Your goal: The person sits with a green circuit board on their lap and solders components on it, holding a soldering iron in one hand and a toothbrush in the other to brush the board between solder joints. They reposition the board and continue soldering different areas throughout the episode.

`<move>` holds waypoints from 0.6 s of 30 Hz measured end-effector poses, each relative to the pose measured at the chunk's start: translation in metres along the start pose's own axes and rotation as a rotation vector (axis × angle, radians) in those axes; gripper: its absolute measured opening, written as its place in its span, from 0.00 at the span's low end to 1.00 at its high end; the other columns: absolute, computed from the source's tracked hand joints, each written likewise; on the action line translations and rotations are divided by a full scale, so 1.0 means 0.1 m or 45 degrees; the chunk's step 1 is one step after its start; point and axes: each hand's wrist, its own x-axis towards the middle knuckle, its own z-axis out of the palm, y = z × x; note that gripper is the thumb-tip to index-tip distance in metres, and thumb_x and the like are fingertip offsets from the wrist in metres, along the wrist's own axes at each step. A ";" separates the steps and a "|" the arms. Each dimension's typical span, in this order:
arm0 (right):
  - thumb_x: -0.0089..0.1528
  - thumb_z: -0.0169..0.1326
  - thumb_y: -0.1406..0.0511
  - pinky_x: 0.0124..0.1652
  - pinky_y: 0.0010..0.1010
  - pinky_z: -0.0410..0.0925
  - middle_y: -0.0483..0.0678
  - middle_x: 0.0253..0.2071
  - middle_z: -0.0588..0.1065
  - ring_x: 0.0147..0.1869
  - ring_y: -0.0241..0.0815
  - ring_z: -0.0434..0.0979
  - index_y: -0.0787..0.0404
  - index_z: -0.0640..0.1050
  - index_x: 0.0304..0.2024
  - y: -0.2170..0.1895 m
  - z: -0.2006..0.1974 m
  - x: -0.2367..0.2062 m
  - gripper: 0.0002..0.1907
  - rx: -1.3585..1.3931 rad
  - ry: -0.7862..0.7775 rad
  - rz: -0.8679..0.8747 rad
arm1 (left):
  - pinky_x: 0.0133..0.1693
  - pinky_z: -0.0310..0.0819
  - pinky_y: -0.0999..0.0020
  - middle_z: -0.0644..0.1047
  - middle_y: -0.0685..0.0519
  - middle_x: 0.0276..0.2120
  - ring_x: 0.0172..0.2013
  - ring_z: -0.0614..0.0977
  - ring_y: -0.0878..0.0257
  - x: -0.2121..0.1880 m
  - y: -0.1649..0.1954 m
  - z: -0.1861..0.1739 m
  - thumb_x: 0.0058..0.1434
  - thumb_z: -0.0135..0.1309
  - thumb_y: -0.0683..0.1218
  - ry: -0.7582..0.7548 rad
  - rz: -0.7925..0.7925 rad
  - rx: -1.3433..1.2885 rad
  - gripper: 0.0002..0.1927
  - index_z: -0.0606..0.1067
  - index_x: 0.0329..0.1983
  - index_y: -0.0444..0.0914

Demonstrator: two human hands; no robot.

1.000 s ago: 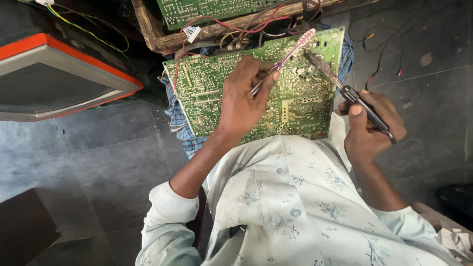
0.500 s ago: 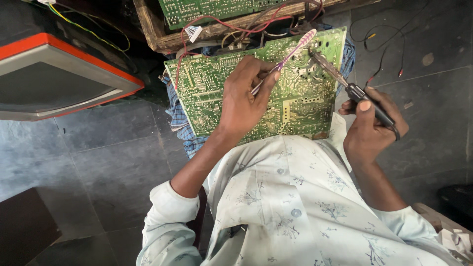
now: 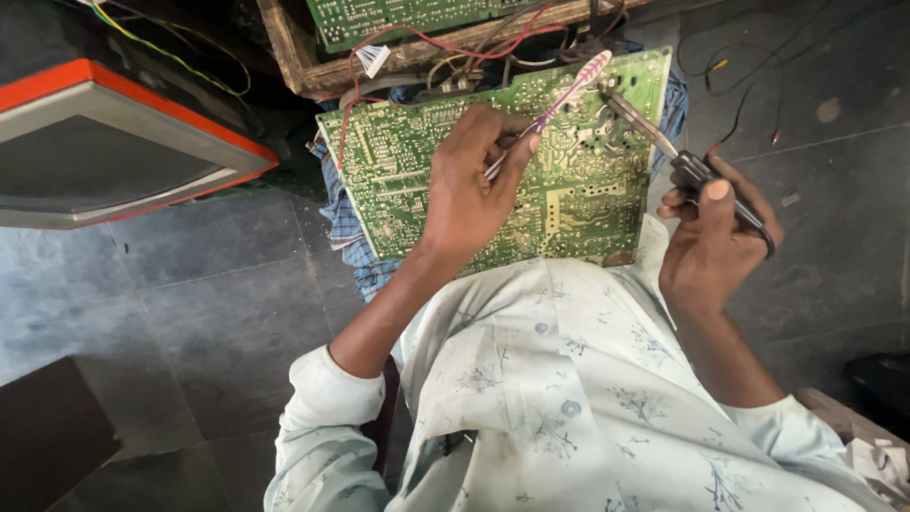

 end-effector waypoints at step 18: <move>0.76 0.57 0.67 0.39 0.34 0.77 0.63 0.44 0.79 0.38 0.48 0.81 0.76 0.74 0.60 0.02 -0.02 0.01 0.17 0.051 0.009 0.006 | 0.33 0.71 0.63 0.72 0.48 0.38 0.31 0.77 0.58 -0.03 0.00 0.03 0.72 0.54 0.41 -0.010 0.066 0.071 0.05 0.76 0.46 0.33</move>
